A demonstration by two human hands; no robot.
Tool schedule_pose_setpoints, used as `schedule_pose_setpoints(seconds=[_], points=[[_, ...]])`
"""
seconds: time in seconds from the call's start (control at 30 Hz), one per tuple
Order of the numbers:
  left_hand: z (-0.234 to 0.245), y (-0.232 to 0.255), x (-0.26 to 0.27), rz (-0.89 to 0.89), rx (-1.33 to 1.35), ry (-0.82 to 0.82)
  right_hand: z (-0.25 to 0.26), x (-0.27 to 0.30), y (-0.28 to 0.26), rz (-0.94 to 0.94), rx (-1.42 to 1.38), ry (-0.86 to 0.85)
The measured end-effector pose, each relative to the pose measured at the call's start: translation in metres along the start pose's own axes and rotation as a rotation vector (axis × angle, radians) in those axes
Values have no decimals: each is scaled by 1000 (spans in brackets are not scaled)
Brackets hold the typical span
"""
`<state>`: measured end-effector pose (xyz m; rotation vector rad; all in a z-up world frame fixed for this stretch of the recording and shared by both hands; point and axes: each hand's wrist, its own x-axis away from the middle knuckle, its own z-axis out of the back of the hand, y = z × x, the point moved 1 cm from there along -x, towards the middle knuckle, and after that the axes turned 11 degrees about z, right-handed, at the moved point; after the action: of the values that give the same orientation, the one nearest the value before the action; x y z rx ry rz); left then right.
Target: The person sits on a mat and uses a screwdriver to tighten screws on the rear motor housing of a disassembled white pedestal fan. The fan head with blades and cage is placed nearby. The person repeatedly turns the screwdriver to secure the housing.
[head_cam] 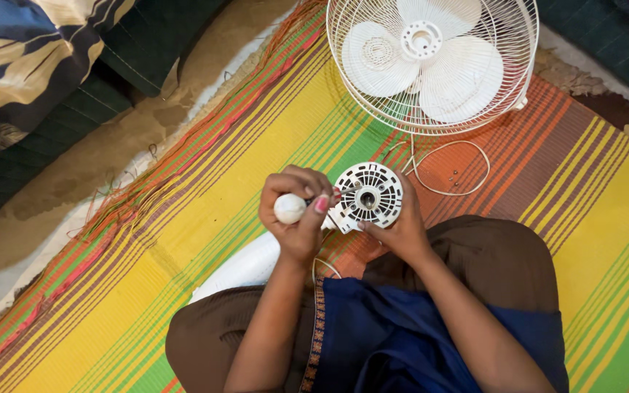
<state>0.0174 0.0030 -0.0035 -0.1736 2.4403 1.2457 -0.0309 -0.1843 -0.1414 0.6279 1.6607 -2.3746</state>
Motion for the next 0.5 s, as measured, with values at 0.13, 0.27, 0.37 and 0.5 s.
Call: schedule_pose_setpoints(seconds=[0.13,0.27,0.37,0.5], points=[[2,-7,-3,-20,-81,-30,1,-1,0,-29,13,-8],[4,-7,-2,-35,-92,-43,2,-1,-2,-7,64,-24],[3,-7,-1,-44,-110,-44,3,-3,-2,4,93,-27],[2,-8,-2,-47,-100,-60,4,-3,-2,24,139,-36]])
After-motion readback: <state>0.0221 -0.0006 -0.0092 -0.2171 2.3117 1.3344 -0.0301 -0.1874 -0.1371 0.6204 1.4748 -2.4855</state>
